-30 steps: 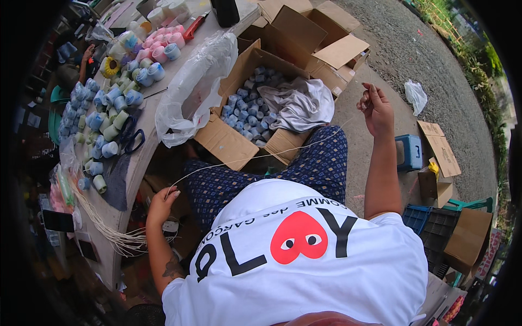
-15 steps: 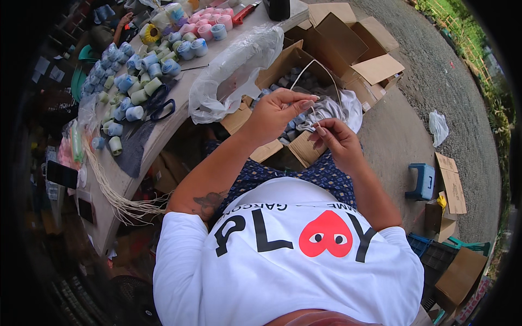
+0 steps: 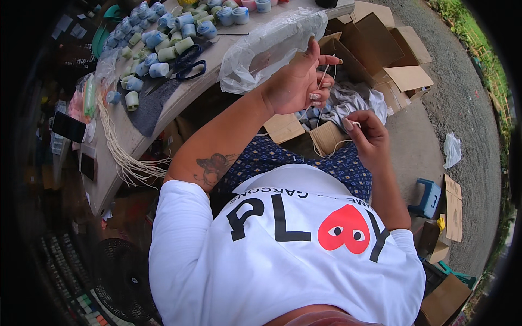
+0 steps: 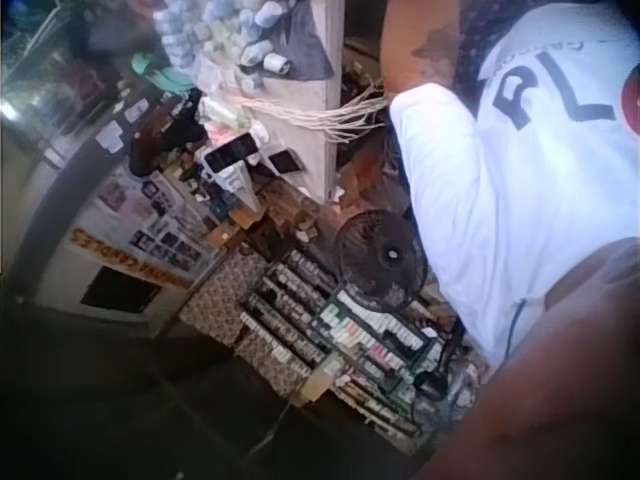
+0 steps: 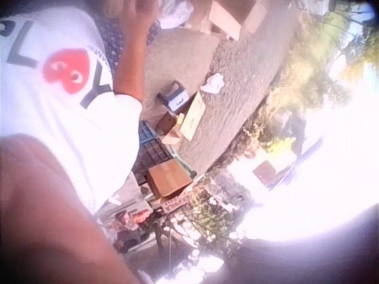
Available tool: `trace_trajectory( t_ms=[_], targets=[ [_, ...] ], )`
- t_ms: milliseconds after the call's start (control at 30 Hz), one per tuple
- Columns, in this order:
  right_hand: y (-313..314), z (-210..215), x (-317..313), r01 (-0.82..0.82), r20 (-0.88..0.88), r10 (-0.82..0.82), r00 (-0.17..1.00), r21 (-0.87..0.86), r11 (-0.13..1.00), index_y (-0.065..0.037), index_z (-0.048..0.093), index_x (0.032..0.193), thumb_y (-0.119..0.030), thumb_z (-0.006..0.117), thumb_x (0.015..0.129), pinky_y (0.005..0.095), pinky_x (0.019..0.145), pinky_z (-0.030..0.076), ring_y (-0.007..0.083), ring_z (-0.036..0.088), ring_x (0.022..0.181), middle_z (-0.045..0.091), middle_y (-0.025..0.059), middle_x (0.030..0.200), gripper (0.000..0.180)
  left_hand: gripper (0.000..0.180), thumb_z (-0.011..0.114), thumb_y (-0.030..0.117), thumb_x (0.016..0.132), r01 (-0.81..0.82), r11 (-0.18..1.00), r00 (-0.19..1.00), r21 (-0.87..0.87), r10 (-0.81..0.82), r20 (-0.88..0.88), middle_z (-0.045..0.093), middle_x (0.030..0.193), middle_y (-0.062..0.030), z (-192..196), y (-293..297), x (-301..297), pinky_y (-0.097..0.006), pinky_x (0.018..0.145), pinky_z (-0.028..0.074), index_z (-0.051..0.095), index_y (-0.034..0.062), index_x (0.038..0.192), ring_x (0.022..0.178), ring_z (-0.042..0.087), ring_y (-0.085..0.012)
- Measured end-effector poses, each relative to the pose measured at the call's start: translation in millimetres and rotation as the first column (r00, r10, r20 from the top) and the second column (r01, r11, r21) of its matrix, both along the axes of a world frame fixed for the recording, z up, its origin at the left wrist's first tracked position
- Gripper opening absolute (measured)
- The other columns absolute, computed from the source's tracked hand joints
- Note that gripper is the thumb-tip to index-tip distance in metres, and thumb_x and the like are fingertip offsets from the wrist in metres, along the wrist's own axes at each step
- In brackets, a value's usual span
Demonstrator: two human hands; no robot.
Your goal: The person sits at a table and repeatedly picks up small cylindrical craft items, wraps string around them, and secures them with a knot. They use scissors to cut the string and place the finished items into a cardboard box.
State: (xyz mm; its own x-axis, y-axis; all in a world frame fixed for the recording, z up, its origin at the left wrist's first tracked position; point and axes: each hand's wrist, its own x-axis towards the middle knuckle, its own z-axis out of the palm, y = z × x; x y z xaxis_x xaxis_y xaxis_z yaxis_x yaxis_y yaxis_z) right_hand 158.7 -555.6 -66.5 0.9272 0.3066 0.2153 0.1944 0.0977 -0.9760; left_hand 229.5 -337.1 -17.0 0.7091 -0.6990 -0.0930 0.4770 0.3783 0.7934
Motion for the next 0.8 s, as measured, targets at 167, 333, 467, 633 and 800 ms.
trace_trajectory(
  t_ms=[167,333,467,633,800],
  targets=[
    [51,12,-15,0.182,0.589,0.291,0.754,-0.612,0.769,-0.010,0.059,0.109,-0.004,0.067,0.074,0.0344,0.058,0.043,0.0237,0.056,0.063,0.057,0.0059,0.069,0.036,0.090,0.039,0.082,0.072,-0.030,0.997,0.991,-0.071,0.020,-0.134,0.035,0.080,-0.0012,-13,-26,-1,-0.028,0.063,0.035,0.036,0.0078,0.123,0.065,0.035,-0.0123],
    [43,2,-4,0.200,0.549,0.219,0.807,-0.602,0.773,-0.008,0.061,0.098,-0.005,0.067,0.075,0.0356,0.059,0.047,0.0261,0.061,0.068,0.062,0.0077,0.074,0.024,0.089,0.040,0.074,0.079,-0.101,0.980,0.995,0.172,0.098,0.029,0.042,0.086,-0.0034,-27,-8,4,-0.028,0.072,0.039,0.030,0.0061,0.134,0.074,0.045,-0.0147],
    [30,-6,6,0.309,0.426,-0.042,0.904,-0.581,0.753,-0.006,0.062,0.093,-0.005,0.063,0.078,0.0358,0.062,0.049,0.0291,0.063,0.073,0.065,0.0120,0.082,0.015,0.070,0.041,0.056,0.091,-0.206,0.917,0.974,0.342,0.159,0.160,0.051,0.100,-0.0072,-39,22,-10,-0.029,0.085,0.040,0.032,0.0035,0.137,0.092,0.052,-0.0160],
    [22,-14,13,0.296,0.247,-0.183,0.951,-0.572,0.765,-0.005,0.063,0.095,-0.010,0.058,0.084,0.0359,0.066,0.049,0.0326,0.063,0.076,0.064,0.0157,0.083,0.013,0.039,0.056,0.025,0.092,-0.152,0.942,0.959,0.298,0.067,0.276,0.060,0.104,-0.0075,-42,34,-60,-0.025,0.086,0.044,0.053,-0.0003,0.122,0.097,0.056,-0.0113],
    [19,-19,16,0.270,0.204,-0.182,0.962,-0.596,0.757,-0.006,0.062,0.098,-0.013,0.060,0.084,0.0358,0.065,0.049,0.0323,0.063,0.076,0.064,0.0162,0.083,0.015,0.023,0.064,0.008,0.086,-0.267,0.800,0.905,0.538,0.016,0.425,0.065,0.083,-0.0032,-29,22,-74,-0.019,0.071,0.047,0.062,-0.0025,0.106,0.076,0.059,-0.0065]
  ],
)
